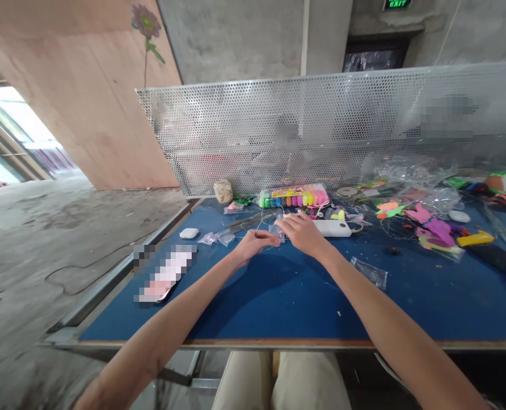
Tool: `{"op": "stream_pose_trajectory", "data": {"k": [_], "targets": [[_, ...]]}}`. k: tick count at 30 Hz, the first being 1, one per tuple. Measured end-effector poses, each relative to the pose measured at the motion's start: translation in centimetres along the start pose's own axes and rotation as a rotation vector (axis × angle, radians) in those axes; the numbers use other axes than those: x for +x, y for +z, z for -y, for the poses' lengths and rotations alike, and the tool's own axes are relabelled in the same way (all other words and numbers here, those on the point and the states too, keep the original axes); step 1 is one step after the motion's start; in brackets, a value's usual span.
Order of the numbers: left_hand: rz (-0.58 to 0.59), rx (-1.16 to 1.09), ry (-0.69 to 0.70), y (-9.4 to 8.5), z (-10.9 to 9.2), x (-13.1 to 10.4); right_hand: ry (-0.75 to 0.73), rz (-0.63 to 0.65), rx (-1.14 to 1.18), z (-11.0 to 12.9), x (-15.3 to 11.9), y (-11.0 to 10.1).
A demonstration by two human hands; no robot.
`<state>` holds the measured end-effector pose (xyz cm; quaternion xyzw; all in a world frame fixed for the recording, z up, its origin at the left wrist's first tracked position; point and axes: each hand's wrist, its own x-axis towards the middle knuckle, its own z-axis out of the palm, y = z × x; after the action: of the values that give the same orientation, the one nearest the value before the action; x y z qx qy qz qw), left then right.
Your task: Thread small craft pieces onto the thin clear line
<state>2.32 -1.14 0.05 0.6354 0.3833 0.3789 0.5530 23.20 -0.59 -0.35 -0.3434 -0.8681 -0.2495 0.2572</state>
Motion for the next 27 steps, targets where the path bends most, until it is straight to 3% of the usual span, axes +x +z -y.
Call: {"op": "stream_pose_trajectory", "data": {"k": [8,15,22,27], "targets": [[-0.022,-0.028,0.025,0.2,0.2,0.0,0.081,-0.036,0.086,0.3,0.1,-0.3],[-0.168,-0.075,0.094,-0.3,0.5,0.5,0.385,-0.313,0.411,1.0,-0.1,-0.8],[-0.194,-0.065,0.132,-0.7,0.9,0.8,0.641,-0.253,1.085,1.4,-0.1,0.8],[-0.189,-0.058,0.128,-0.5,1.0,0.8,0.728,-0.245,1.195,1.8,0.2,1.3]]}}
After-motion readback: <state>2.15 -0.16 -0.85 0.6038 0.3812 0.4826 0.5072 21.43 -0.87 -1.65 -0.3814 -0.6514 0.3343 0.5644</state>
